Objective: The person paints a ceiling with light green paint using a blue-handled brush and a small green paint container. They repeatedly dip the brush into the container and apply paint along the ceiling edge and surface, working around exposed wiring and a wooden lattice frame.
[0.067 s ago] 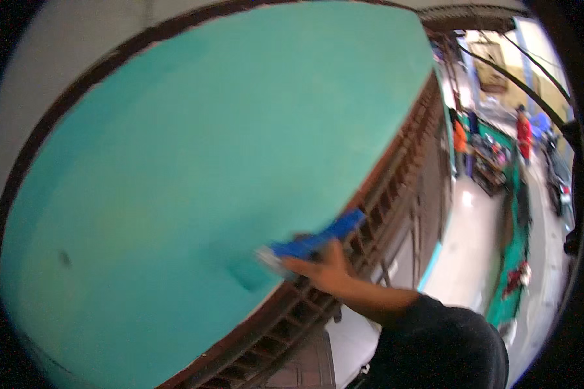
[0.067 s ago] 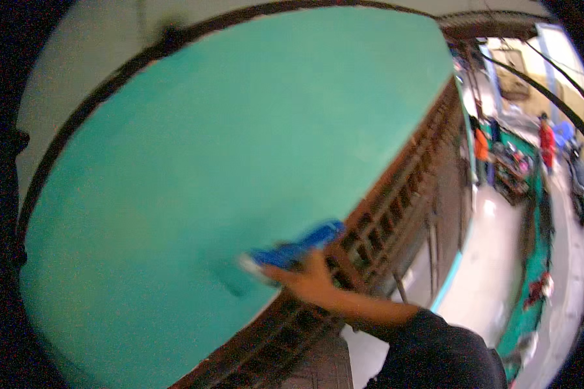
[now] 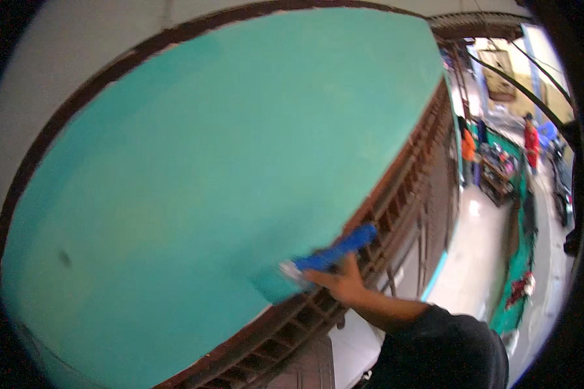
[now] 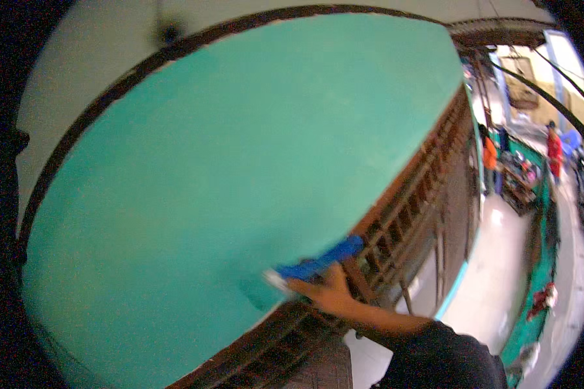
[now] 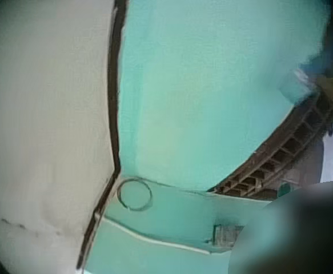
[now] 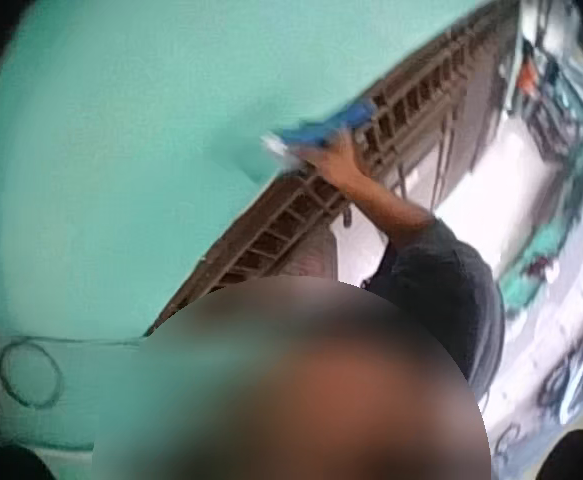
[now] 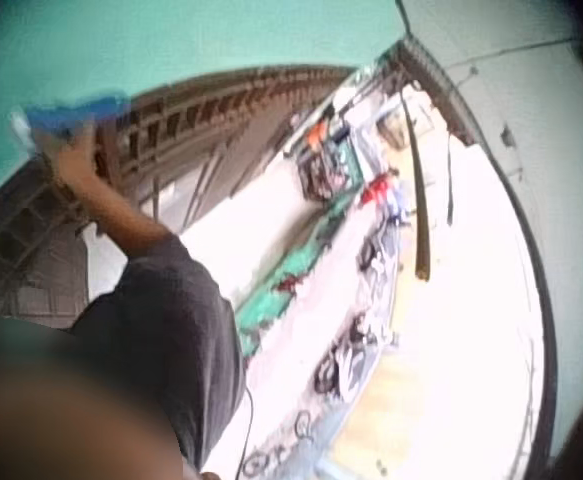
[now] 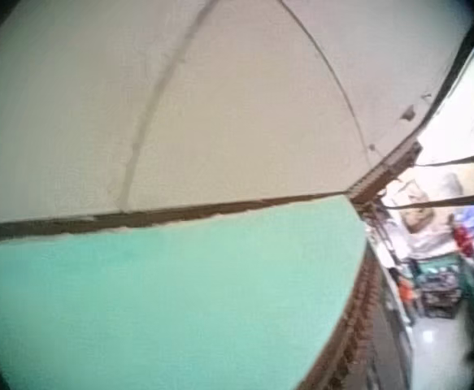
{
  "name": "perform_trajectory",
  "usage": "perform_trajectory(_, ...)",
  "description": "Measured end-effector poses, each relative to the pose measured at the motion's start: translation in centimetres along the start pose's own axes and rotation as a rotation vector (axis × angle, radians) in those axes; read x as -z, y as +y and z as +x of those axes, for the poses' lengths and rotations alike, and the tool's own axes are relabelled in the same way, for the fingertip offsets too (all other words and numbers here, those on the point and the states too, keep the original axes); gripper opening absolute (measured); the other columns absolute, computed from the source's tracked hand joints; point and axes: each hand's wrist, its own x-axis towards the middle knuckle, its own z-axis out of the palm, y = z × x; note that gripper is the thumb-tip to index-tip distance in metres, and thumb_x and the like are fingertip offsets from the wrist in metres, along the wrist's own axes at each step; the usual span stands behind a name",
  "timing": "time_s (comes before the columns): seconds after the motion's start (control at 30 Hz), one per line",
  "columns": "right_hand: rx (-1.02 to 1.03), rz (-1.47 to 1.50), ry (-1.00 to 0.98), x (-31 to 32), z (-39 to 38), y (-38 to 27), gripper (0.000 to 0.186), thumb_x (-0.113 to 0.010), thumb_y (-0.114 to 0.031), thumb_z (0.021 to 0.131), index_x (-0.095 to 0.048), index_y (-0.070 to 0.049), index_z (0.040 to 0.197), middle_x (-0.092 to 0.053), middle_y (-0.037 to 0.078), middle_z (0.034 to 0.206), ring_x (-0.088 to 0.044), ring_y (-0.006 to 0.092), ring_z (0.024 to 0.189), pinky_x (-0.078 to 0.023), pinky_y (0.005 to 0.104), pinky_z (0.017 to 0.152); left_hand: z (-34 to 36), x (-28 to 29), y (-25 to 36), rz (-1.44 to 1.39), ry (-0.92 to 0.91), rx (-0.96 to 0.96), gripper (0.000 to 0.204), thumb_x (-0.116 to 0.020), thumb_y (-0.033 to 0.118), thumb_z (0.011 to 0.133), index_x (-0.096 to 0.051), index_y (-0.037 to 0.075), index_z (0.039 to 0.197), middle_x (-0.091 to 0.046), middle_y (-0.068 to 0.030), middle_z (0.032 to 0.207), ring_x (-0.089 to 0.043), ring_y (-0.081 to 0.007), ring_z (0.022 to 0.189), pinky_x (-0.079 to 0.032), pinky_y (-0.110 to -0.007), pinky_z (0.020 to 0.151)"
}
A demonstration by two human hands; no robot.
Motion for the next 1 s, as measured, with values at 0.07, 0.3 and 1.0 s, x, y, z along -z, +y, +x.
perform_trajectory(0.07,0.276,-0.289,-0.009,2.9,-1.8,3.4,0.036,-0.078,-0.011,0.076,-0.063,-0.001,0.107,-0.064,0.007,0.089,-0.059,0.0171,0.073,-0.048,0.0317,0.064,-0.1,0.2,0.0,-0.005,0.011,0.015,0.041,-0.077,0.011,0.072,-0.06,0.007,0.11,-0.066,-0.0076,0.089,-0.065,-0.0256,0.081,-0.054,-0.038,0.066)
perform_trajectory(0.3,-0.18,-0.127,-0.052,6.9,-5.1,7.6,0.062,-0.078,-0.002,0.075,-0.043,-0.001,0.126,-0.062,0.016,0.113,-0.062,0.0286,0.105,-0.051,0.0449,0.09,-1.0,1.8,0.8,-0.008,0.038,0.052,0.039,-0.076,0.011,0.072,-0.061,0.007,0.108,-0.067,-0.0069,0.087,-0.065,-0.0253,0.079,-0.054,-0.038,0.065)
perform_trajectory(1.0,-0.073,-0.154,0.01,8.6,-3.8,10.2,0.062,-0.071,0.001,0.063,-0.043,-0.005,0.118,-0.057,0.008,0.097,-0.056,0.0217,0.082,-0.049,0.0356,0.074,-5.4,1.1,-4.7,-0.03,0.386,-0.13,0.068,-0.088,0.019,0.058,-0.056,0.002,0.116,-0.065,-0.0148,0.103,-0.065,-0.0286,0.093,-0.053,-0.041,0.08)
